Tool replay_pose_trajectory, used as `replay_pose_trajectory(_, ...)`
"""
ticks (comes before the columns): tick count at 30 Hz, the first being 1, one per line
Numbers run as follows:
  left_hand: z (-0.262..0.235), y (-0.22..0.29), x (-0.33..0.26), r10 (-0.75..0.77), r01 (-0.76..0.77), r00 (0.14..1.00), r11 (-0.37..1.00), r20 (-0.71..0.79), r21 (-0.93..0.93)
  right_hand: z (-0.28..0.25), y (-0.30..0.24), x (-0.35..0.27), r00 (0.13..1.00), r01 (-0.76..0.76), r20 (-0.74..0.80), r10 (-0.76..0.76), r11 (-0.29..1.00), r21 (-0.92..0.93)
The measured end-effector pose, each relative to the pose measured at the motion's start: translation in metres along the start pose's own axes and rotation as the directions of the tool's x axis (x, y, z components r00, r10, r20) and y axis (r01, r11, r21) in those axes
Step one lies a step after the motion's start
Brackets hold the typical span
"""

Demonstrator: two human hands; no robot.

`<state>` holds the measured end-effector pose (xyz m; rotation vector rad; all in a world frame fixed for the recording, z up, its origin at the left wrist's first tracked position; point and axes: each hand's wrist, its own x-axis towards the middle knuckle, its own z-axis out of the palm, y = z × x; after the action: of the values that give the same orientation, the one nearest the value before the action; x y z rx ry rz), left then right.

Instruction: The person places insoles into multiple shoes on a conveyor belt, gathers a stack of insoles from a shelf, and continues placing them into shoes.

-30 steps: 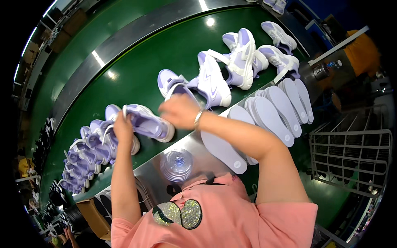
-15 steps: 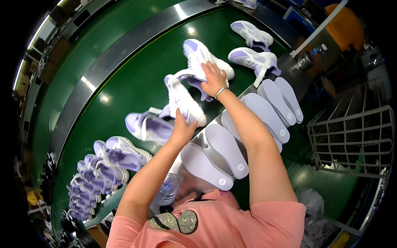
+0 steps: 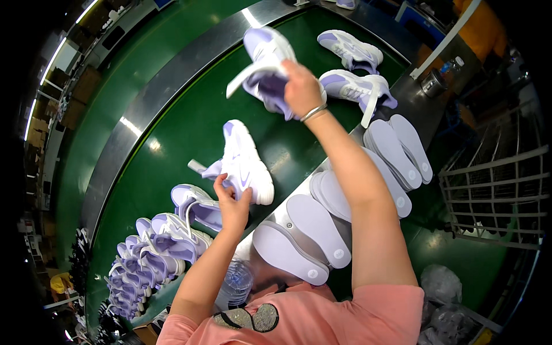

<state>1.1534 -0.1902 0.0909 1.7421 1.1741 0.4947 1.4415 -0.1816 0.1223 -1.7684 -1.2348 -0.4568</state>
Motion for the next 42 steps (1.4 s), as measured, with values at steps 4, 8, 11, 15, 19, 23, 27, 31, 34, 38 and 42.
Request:
replay_pose_trajectory(4,-0.021,0.007,0.012,0.205,-0.182,0.975,0.960,-0.090,0.211,-0.029,0.008,0.028,0.950,-0.275,-0.008,0.313,0.847,0.454)
replay_pose_trajectory(8,-0.033,0.011,0.016,0.194,-0.182,0.981,0.856,0.026,0.485,-0.040,0.001,0.043,0.895,0.425,-0.015,-0.445,0.863,-0.272)
replay_pose_trajectory(11,-0.033,0.037,0.027,-0.140,-0.086,0.966,0.615,0.217,0.784,-0.037,0.002,0.043,0.980,0.200,0.014,-0.199,0.978,-0.063)
replay_pose_trajectory(15,-0.006,0.062,0.046,0.361,-0.409,0.912,0.807,0.193,0.426,-0.039,-0.009,0.037,0.987,0.105,0.116,-0.110,0.993,0.053)
replay_pose_trajectory(19,0.057,0.059,0.094,0.397,-0.420,0.907,0.811,0.143,0.407,-0.050,-0.037,0.029,0.921,-0.068,0.389,-0.014,0.978,0.197)
replay_pose_trajectory(23,0.094,0.009,0.137,0.316,-0.426,0.895,0.815,0.315,0.392,-0.078,-0.036,0.049,0.817,0.455,0.424,-0.391,0.889,-0.057)
replay_pose_trajectory(27,0.109,-0.014,0.141,0.362,-0.459,0.888,0.733,0.284,0.502,-0.164,-0.017,0.127,0.918,0.383,0.014,-0.396,0.878,-0.286)
replay_pose_trajectory(31,0.086,0.036,0.157,0.448,-0.518,0.849,0.810,0.282,0.274,-0.195,-0.007,0.138,0.975,-0.117,0.216,-0.057,0.695,0.709)
replay_pose_trajectory(34,0.079,0.023,0.175,0.362,-0.492,0.855,0.793,0.371,0.360,-0.140,0.019,0.076,0.807,-0.579,0.560,0.186,0.434,0.690)
replay_pose_trajectory(38,0.026,0.024,0.140,0.122,-0.522,0.830,0.514,0.544,0.681,-0.049,-0.011,-0.009,0.511,-0.857,0.768,0.386,0.295,0.423)
replay_pose_trajectory(42,-0.019,0.026,0.087,0.321,-0.623,0.782,0.427,0.534,0.656,0.019,0.000,-0.046,0.500,-0.676,0.798,0.337,0.727,0.117)
